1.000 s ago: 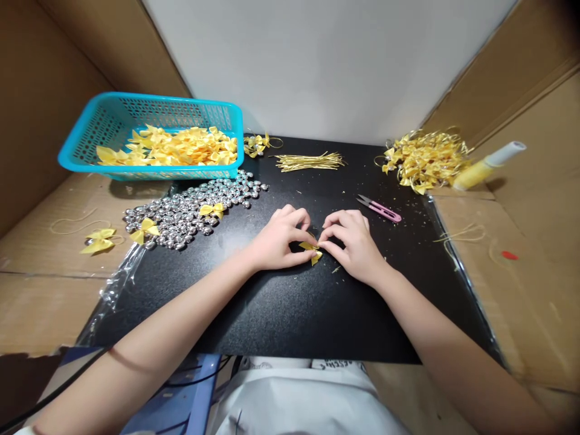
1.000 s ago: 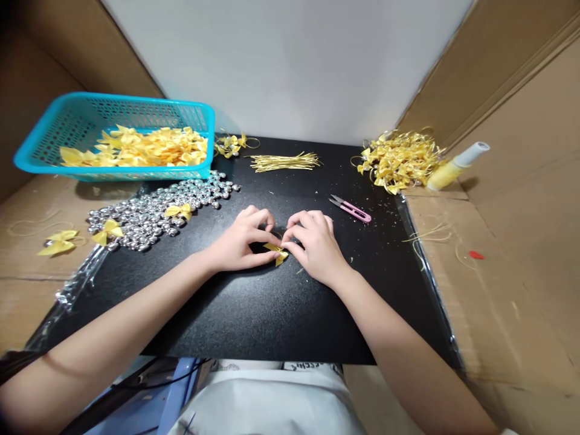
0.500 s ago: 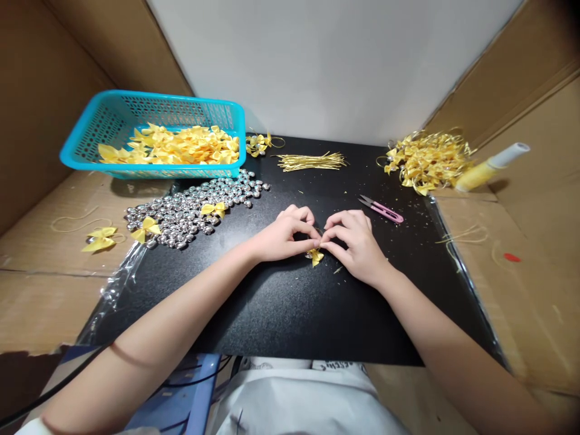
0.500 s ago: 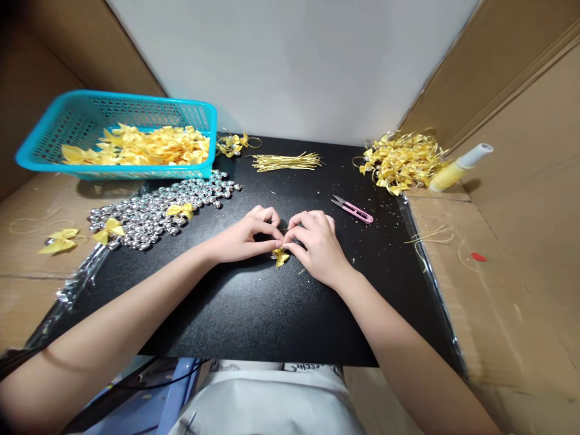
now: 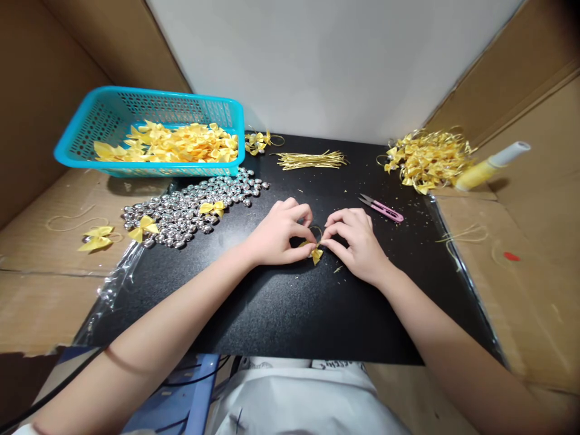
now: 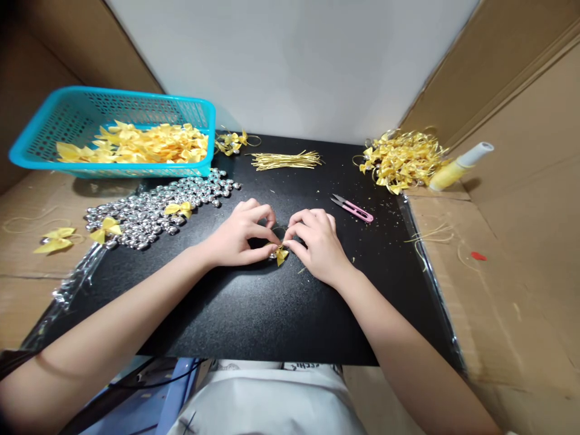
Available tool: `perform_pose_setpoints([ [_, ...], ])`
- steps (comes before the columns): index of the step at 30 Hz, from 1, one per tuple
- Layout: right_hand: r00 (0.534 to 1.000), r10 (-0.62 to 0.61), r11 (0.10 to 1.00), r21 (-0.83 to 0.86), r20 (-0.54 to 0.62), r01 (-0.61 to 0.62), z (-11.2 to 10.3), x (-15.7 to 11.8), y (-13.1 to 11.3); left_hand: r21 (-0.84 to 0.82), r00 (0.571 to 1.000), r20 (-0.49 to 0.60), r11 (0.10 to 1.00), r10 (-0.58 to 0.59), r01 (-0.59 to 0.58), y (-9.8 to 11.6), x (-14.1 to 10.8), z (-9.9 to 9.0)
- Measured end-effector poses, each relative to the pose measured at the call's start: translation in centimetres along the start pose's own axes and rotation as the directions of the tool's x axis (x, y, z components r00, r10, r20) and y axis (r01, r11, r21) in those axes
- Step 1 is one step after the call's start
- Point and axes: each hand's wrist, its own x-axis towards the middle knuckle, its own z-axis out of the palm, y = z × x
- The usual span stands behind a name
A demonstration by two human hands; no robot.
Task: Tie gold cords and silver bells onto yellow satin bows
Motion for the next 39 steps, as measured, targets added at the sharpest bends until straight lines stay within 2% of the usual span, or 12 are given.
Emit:
perform_pose_setpoints([
  [4, 1.000, -0.005, 1.000, -0.008, -0.010, 0.004, 0.03, -0.02, -0.07, 0.006, 0.999, -0.039, 1.000, -0.007, 0.007, -0.02, 0.27, 0.39],
  [10, 1.000, 0.000, 1.000, -0.007, -0.006, 0.000, 0.06, 0.00, 0.05, -0.143, 0.994, -0.094, 0.989, -0.050, 0.036, -0.34, 0.61, 0.70],
  [21, 1.000, 0.015, 1.000, 0.012, 0.006, -0.015, 0.05, 0.04, -0.11, -0.265, 0.993, 0.042, 0.957, -0.106, 0.113, -0.41, 0.51, 0.55],
  [39, 1.000, -0.005, 1.000, 0.001, -0.002, 0.005, -0.05, 0.08, -0.12, -0.259, 0.989, 0.070, 0.955, -0.130, 0.143, -0.59, -0.06, 0.69],
])
